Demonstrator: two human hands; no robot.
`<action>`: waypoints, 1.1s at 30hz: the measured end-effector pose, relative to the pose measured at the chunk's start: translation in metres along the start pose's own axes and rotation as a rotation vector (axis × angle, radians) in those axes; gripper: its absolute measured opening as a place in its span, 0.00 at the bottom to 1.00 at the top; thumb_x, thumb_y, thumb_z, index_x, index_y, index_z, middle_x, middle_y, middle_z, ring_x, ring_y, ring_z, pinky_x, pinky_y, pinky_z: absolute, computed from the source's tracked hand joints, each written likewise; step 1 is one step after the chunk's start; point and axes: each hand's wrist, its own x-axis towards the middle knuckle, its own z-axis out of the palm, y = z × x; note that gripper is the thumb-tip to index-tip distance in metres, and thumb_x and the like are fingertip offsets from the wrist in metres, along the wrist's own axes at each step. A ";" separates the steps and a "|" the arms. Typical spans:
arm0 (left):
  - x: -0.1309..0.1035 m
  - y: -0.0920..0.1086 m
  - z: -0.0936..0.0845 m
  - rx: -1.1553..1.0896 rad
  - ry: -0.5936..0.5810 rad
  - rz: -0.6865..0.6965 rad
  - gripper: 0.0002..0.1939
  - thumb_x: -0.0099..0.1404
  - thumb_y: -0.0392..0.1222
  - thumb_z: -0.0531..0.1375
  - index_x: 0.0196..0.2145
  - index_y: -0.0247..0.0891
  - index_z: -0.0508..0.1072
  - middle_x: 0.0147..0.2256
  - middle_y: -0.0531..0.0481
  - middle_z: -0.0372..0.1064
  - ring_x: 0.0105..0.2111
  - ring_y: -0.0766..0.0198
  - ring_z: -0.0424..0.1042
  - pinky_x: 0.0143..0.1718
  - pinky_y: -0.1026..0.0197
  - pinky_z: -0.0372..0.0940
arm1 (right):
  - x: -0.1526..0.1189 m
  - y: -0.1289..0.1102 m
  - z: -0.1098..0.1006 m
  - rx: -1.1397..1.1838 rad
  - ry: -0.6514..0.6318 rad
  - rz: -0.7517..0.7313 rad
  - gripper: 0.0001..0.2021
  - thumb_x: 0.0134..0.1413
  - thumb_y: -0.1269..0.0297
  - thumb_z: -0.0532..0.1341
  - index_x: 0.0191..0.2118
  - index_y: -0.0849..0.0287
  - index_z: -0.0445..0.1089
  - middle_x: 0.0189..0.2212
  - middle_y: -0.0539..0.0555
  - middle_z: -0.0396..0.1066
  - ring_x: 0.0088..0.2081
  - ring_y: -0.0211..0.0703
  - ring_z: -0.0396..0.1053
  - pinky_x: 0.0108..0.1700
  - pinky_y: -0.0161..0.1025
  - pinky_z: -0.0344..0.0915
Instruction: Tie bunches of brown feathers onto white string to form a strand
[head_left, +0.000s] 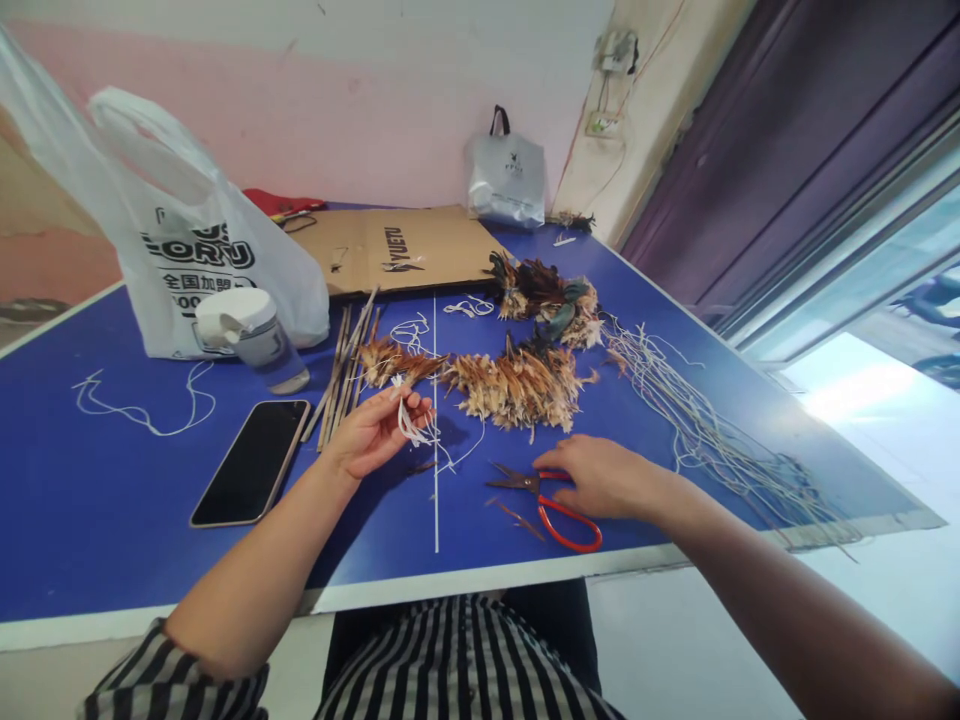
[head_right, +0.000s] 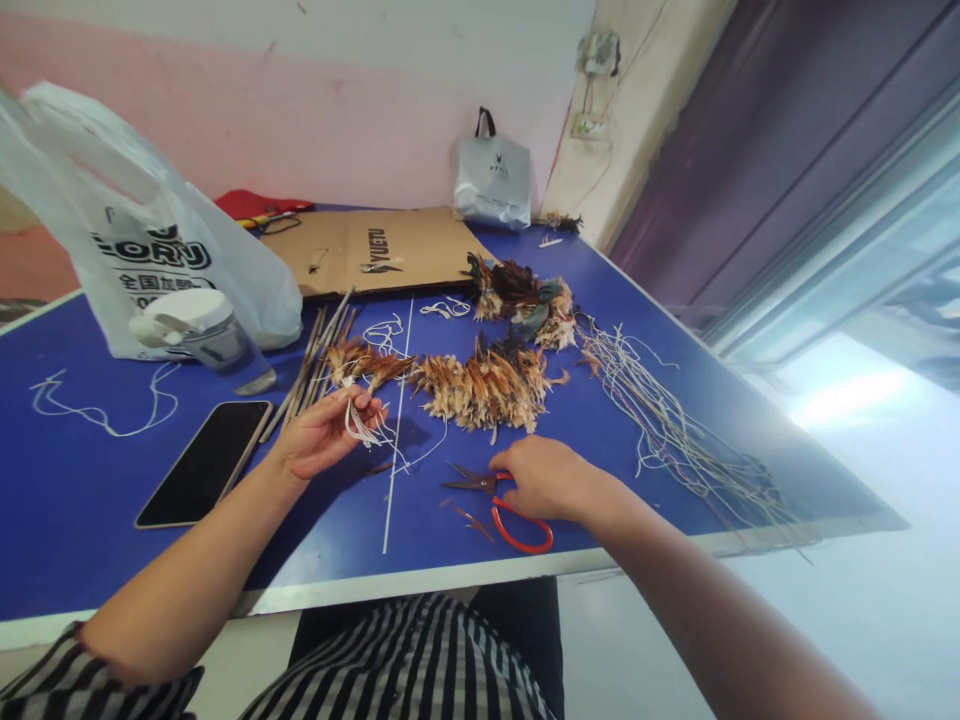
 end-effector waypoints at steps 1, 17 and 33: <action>-0.001 0.000 0.000 0.022 -0.004 0.017 0.02 0.57 0.31 0.58 0.29 0.33 0.70 0.27 0.50 0.68 0.36 0.63 0.71 0.47 0.56 0.64 | 0.007 -0.004 -0.002 0.007 0.021 0.022 0.12 0.45 0.64 0.58 0.37 0.52 0.74 0.31 0.54 0.73 0.35 0.45 0.69 0.35 0.36 0.59; -0.020 -0.001 0.014 0.449 -0.088 0.205 0.07 0.55 0.41 0.61 0.25 0.35 0.73 0.25 0.49 0.66 0.38 0.58 0.68 0.51 0.52 0.54 | 0.088 -0.044 0.040 0.318 0.332 0.279 0.09 0.47 0.67 0.55 0.27 0.62 0.72 0.26 0.58 0.72 0.31 0.44 0.69 0.33 0.36 0.61; -0.035 -0.018 0.033 1.413 -0.595 0.482 0.11 0.61 0.30 0.52 0.38 0.38 0.71 0.35 0.41 0.69 0.40 0.57 0.65 0.45 0.54 0.58 | 0.060 -0.063 0.025 1.322 0.305 -0.076 0.06 0.42 0.65 0.61 0.27 0.62 0.67 0.20 0.47 0.65 0.22 0.31 0.60 0.26 0.30 0.57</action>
